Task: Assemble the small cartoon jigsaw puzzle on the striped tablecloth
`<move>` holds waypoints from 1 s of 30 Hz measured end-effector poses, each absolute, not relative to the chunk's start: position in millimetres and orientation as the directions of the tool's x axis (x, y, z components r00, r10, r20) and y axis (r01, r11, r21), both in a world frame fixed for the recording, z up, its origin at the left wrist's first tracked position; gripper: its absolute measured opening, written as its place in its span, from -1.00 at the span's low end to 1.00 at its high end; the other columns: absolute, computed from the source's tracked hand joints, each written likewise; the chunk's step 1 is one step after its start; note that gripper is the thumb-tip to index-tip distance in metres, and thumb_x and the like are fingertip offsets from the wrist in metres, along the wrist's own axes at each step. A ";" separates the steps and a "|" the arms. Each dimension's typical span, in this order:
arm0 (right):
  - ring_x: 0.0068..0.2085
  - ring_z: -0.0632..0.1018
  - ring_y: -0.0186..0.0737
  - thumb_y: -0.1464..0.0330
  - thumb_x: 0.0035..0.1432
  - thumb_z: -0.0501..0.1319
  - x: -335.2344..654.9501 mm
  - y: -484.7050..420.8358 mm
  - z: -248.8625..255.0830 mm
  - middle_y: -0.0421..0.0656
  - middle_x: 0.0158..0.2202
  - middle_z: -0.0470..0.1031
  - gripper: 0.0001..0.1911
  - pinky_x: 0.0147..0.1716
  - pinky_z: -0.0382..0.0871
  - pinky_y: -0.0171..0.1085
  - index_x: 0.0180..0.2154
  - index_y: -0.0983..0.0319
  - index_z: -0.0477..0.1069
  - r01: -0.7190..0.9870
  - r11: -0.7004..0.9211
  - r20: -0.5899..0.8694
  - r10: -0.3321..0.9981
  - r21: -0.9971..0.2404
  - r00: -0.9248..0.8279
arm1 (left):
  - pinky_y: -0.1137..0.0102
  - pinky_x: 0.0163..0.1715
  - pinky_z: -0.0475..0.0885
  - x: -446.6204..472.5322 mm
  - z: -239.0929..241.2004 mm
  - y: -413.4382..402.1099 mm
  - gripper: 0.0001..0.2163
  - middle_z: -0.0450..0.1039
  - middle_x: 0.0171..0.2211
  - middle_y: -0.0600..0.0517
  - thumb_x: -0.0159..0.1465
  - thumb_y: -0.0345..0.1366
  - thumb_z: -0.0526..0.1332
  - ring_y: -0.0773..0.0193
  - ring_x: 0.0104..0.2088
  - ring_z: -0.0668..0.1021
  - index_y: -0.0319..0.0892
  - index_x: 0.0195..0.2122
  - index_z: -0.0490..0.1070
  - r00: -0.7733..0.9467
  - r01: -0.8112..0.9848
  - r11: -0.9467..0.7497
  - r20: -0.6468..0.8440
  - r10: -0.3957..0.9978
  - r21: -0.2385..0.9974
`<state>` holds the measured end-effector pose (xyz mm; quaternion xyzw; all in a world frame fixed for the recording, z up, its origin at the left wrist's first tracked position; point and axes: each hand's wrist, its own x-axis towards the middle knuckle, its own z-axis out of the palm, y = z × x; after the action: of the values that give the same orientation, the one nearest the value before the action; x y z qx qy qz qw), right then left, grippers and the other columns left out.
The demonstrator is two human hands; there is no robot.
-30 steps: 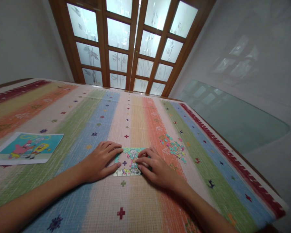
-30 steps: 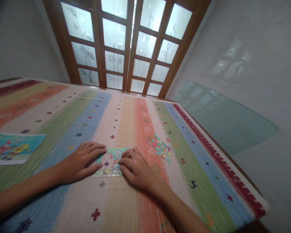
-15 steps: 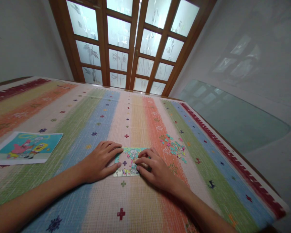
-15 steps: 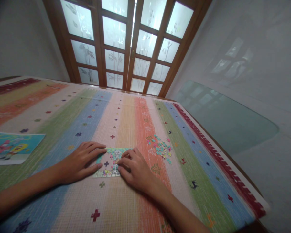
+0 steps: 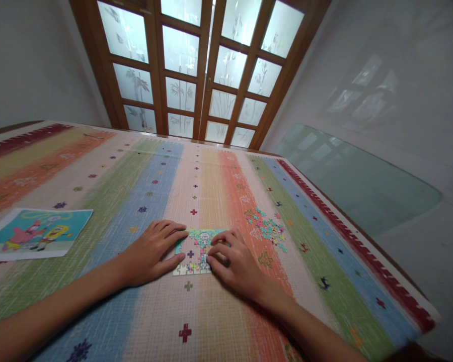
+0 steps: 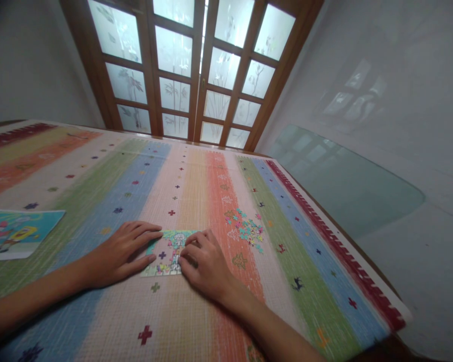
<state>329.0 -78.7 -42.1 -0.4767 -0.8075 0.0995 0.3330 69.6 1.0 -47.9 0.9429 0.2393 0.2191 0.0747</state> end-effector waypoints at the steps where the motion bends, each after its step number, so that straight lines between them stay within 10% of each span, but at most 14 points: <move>1: -0.11 0.48 -0.09 0.42 0.28 0.26 328.5 -78.7 -42.5 -0.07 -0.19 0.55 -0.89 -0.06 0.39 -0.07 -0.31 0.20 0.55 0.704 0.526 0.443 0.836 -0.477 -0.324 | 0.10 0.08 0.33 69.4 -48.3 1.1 -0.68 0.49 0.09 -0.11 0.42 -0.14 0.14 0.00 0.08 0.48 -0.12 0.13 0.40 0.790 0.420 -0.875 0.376 0.484 0.242; 30: -0.15 0.48 -0.13 0.39 0.30 0.22 337.8 -72.5 -41.3 -0.10 -0.24 0.57 -0.83 -0.07 0.39 -0.10 -0.35 0.18 0.55 0.770 0.499 0.417 0.846 -0.398 -0.332 | 0.11 0.09 0.33 67.6 -54.2 5.2 -0.67 0.51 0.09 -0.08 0.42 -0.12 0.14 0.01 0.07 0.49 -0.11 0.13 0.42 0.781 0.406 -0.882 0.411 0.470 0.238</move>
<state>337.8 -72.5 -41.3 -0.4964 -0.8137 0.0644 0.2955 67.6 5.2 -54.2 0.9413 0.2326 0.2350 0.0682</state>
